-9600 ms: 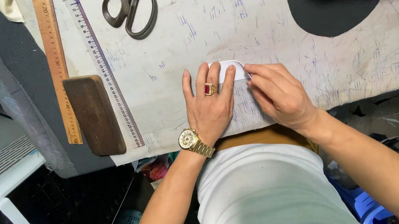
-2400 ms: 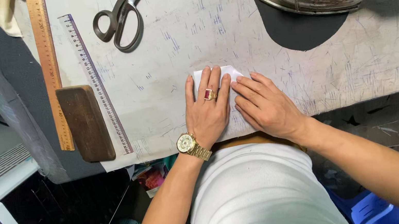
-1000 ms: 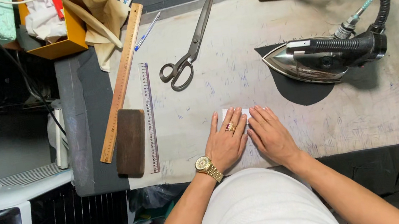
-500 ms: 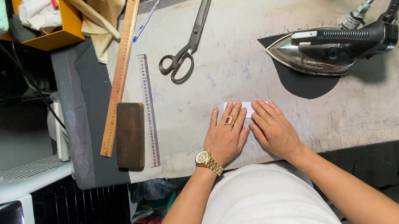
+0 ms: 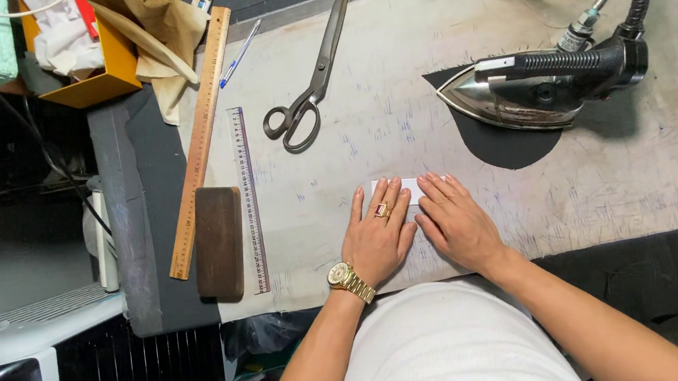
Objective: The person prepares a fabric pocket by folding the edges of a black fabric piece over a template and pressing them with an iron. They then mark the fabric using a ruler and tailor's chalk, and trim the excess fabric with scissors.
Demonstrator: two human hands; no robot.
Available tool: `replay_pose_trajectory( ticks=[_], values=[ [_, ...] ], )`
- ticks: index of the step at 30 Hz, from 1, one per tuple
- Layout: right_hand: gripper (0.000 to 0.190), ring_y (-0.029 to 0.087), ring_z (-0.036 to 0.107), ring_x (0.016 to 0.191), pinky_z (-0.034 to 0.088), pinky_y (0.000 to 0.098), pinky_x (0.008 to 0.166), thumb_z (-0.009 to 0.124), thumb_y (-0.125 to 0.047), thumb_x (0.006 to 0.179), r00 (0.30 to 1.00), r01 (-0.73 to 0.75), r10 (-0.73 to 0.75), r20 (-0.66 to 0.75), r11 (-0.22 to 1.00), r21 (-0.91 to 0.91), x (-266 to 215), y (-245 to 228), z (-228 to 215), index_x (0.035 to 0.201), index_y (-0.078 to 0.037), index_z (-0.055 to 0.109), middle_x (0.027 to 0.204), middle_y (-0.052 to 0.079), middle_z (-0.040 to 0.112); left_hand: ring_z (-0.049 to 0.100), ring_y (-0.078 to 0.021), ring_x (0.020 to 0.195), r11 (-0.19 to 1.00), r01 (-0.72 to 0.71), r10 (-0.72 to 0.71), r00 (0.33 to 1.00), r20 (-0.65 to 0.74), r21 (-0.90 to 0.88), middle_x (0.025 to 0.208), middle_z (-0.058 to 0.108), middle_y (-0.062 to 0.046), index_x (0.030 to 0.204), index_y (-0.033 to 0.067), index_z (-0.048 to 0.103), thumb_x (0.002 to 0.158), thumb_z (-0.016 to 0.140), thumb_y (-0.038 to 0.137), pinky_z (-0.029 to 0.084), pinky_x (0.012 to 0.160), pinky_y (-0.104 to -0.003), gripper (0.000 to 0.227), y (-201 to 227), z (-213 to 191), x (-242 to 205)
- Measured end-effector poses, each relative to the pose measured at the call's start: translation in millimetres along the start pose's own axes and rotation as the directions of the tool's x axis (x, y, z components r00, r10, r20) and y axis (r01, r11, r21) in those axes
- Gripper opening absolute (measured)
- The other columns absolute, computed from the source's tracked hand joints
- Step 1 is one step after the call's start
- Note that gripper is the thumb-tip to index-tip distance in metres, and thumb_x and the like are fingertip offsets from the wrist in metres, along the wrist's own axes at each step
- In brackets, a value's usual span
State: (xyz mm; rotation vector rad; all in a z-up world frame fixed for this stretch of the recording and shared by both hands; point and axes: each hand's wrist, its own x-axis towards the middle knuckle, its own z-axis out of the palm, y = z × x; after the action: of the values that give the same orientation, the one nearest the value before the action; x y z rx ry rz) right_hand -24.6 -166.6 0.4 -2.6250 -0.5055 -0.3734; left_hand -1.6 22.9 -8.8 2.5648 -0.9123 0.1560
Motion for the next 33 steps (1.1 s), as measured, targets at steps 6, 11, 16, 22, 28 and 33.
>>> replay_pose_trajectory(
  ticks=[6, 11, 16, 22, 28, 33],
  values=[
    [0.026, 0.028, 0.056, 0.138, 0.038, 0.0436, 0.121, 0.067, -0.027, 0.098, 1.0, 0.007, -0.007, -0.01, 1.0, 0.007, 2.0, 0.5, -1.7, 0.111, -0.004, 0.07, 0.143, 0.014, 0.064, 0.041, -0.0324, 0.148, 1.0, 0.007, -0.007, 1.0, -0.018, 0.0, 0.156, 0.049, -0.018, 0.146, 0.0086, 0.053, 0.104, 0.05, 0.037, 0.02, 0.123, -0.057, 0.051, -0.6, 0.2, 0.7],
    [0.026, 0.028, 0.056, 0.137, 0.038, 0.0437, 0.121, 0.068, -0.027, 0.098, 1.0, 0.008, -0.007, -0.017, 1.0, 0.021, 1.1, 0.2, -2.5, 0.112, -0.004, 0.07, 0.143, 0.014, 0.064, 0.042, -0.0328, 0.148, 1.0, 0.008, -0.008, 1.0, -0.012, -0.005, 0.156, 0.049, -0.018, 0.146, 0.0088, 0.054, 0.103, 0.051, 0.037, 0.021, 0.122, -0.057, 0.051, 1.1, -0.5, -0.7],
    [0.026, 0.029, 0.056, 0.137, 0.039, 0.0446, 0.12, 0.067, -0.026, 0.098, 0.999, 0.023, -0.022, -0.029, 0.999, 0.029, 0.2, 2.0, -1.1, 0.111, -0.003, 0.069, 0.142, 0.015, 0.064, 0.042, -0.0329, 0.147, 1.0, 0.008, -0.008, 1.0, -0.022, 0.0, 0.156, 0.049, -0.018, 0.147, 0.0096, 0.053, 0.103, 0.053, 0.037, 0.021, 0.122, -0.057, 0.052, 0.3, 1.5, -0.3],
    [0.026, 0.029, 0.056, 0.137, 0.039, 0.0453, 0.119, 0.067, -0.025, 0.099, 0.999, 0.026, -0.025, -0.033, 0.999, 0.041, 1.7, 1.9, -1.5, 0.11, -0.002, 0.069, 0.143, 0.015, 0.064, 0.041, -0.0339, 0.148, 1.0, 0.028, -0.028, 1.0, -0.005, 0.002, 0.156, 0.048, -0.02, 0.146, 0.0079, 0.053, 0.103, 0.052, 0.039, 0.02, 0.123, -0.056, 0.053, 1.1, -0.7, 0.5],
    [0.026, 0.03, 0.056, 0.137, 0.039, 0.0457, 0.12, 0.067, -0.026, 0.099, 0.999, 0.019, -0.018, -0.03, 0.999, 0.039, 0.8, 3.2, 2.0, 0.111, -0.003, 0.069, 0.142, 0.015, 0.064, 0.041, -0.0335, 0.148, 0.999, 0.034, -0.034, 0.999, -0.001, 0.001, 0.157, 0.047, -0.019, 0.146, 0.008, 0.053, 0.103, 0.052, 0.038, 0.02, 0.123, -0.056, 0.053, 0.5, 1.3, 0.6],
    [0.026, 0.03, 0.056, 0.137, 0.039, 0.046, 0.119, 0.065, -0.026, 0.1, 0.999, 0.035, -0.034, -0.024, 0.999, 0.026, 2.8, 3.0, -2.1, 0.111, -0.003, 0.068, 0.142, 0.016, 0.064, 0.042, -0.0345, 0.147, 0.998, 0.069, -0.068, 0.997, -0.031, 0.013, 0.156, 0.048, -0.02, 0.145, 0.0072, 0.054, 0.103, 0.052, 0.039, 0.02, 0.122, -0.057, 0.053, 1.4, 3.5, 2.1]
  ],
)
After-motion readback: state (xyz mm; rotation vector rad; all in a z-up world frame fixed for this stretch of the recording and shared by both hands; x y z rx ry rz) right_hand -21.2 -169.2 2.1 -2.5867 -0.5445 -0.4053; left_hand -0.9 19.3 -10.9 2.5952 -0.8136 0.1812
